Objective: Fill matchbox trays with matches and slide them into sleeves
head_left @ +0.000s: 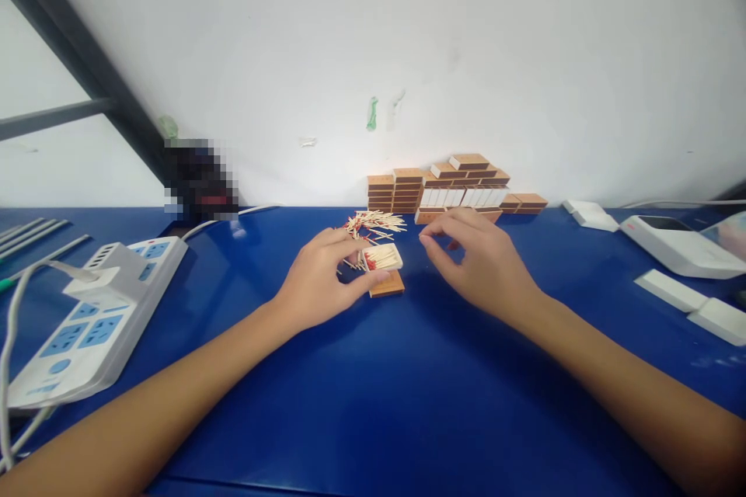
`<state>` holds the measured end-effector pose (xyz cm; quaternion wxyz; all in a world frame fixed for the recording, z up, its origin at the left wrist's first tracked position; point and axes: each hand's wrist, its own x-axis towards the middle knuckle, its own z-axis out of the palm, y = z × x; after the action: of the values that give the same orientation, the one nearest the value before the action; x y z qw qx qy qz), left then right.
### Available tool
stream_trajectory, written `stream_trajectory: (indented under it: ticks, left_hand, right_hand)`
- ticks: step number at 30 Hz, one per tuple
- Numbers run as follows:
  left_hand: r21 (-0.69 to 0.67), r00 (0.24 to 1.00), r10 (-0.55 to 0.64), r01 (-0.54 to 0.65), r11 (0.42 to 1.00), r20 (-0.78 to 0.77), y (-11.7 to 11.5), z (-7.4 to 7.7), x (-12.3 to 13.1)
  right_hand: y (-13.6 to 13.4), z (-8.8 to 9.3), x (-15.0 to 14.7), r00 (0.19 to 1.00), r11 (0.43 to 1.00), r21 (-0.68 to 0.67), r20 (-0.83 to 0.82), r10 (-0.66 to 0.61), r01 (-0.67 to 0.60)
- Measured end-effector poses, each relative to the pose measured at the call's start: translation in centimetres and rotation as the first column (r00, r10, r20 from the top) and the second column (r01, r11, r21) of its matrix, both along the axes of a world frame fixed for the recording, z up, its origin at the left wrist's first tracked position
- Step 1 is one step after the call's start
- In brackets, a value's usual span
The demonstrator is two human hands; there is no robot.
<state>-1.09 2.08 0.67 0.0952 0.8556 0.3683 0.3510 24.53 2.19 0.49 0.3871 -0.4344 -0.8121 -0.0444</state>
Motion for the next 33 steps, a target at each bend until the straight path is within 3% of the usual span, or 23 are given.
stream_trajectory:
  ticks: [12, 18, 24, 33]
  left_hand:
    - [-0.004, 1.0, -0.004, 0.004, 1.0, 0.005, -0.1, 0.0, 0.0]
    - [-0.035, 0.994, -0.102, 0.101, 0.994, -0.03, -0.9, 0.0, 0.4]
    - [-0.017, 0.984, -0.162, 0.162, 0.987, -0.079, -1.2, -0.4, 0.4]
    - [-0.017, 0.982, -0.166, 0.165, 0.986, -0.094, -1.1, -0.7, 0.5]
  right_hand:
    - [-0.1, -0.3, -0.4, 0.998, 0.998, -0.025, 0.0, 0.057, -0.057]
    - [-1.2, 0.6, -1.1, 0.974, 0.972, -0.066, -0.055, 0.222, -0.225]
    - [-1.7, 1.2, -1.0, 0.938, 0.919, -0.195, -0.009, 0.347, -0.342]
    - [-2.0, 0.8, -1.4, 0.928, 0.916, -0.183, 0.04, 0.37, -0.357]
